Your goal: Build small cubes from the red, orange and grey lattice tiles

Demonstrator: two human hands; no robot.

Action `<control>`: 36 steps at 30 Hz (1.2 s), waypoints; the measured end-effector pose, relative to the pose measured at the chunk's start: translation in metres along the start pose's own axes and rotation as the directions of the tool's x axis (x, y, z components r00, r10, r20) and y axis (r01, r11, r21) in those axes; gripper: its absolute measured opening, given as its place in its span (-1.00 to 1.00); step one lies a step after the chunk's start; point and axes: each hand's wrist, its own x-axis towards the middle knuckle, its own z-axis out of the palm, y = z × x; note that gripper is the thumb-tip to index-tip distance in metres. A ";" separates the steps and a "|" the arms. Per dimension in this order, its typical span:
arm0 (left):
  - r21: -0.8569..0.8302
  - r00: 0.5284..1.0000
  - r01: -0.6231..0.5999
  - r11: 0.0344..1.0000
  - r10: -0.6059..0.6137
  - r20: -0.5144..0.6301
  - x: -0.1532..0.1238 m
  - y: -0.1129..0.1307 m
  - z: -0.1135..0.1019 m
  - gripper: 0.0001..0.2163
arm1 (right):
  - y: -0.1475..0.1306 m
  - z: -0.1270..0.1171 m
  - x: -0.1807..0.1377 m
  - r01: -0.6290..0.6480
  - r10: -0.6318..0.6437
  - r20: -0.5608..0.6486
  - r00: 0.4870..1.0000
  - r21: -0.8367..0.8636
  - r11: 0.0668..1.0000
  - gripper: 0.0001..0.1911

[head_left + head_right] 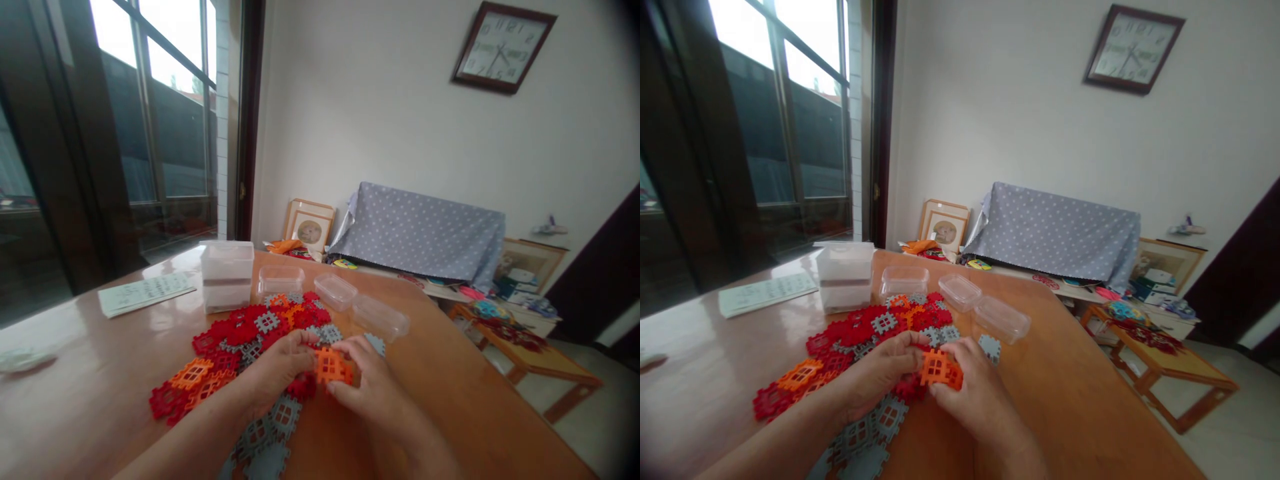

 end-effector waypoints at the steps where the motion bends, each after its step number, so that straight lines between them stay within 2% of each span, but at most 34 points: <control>1: 0.005 1.000 -0.014 1.000 0.015 -0.013 0.000 0.001 -0.001 -0.63 | 0.005 -0.003 0.000 -0.028 0.028 -0.024 0.999 0.004 1.000 -0.55; 5: 0.048 0.995 -0.025 0.999 0.030 -0.092 0.000 0.006 -0.005 -0.64 | 0.027 -0.013 -0.001 -0.163 0.165 -0.050 0.985 0.042 0.986 -0.57; 10: 0.088 0.992 0.003 0.996 0.009 -0.127 0.002 0.006 -0.009 -0.62 | 0.028 -0.013 -0.005 -0.284 0.254 0.156 0.955 0.215 0.934 -0.62; 12: 0.081 0.993 0.002 0.997 0.008 -0.121 0.002 0.005 -0.010 -0.63 | 0.024 -0.011 -0.005 -0.302 0.259 0.188 0.947 0.254 0.919 -0.62; 15: 0.068 0.993 -0.016 0.998 0.024 -0.115 0.002 0.006 -0.011 -0.66 | 0.022 -0.008 -0.006 -0.323 0.287 0.182 0.941 0.217 0.921 -0.62; 21: 0.048 0.991 -0.012 0.999 0.018 -0.133 0.000 0.013 -0.010 -0.66 | 0.035 -0.002 -0.007 -0.325 0.304 0.190 0.934 0.095 0.941 -0.62; 29: 0.064 0.988 -0.013 0.998 0.022 -0.151 -0.001 0.017 -0.011 -0.67 | 0.041 -0.002 -0.008 -0.340 0.324 0.145 0.935 0.094 0.936 -0.45; 34: -0.015 0.976 -0.123 0.992 0.118 -0.182 -0.002 0.033 -0.035 -0.69 | 0.034 0.000 -0.004 -0.282 0.276 0.091 0.957 0.066 0.957 -0.49; 36: -0.082 0.955 -0.195 0.977 0.170 -0.244 -0.004 0.043 -0.051 -0.71 | 0.031 0.006 -0.002 -0.254 0.251 0.061 0.966 0.047 0.966 -0.52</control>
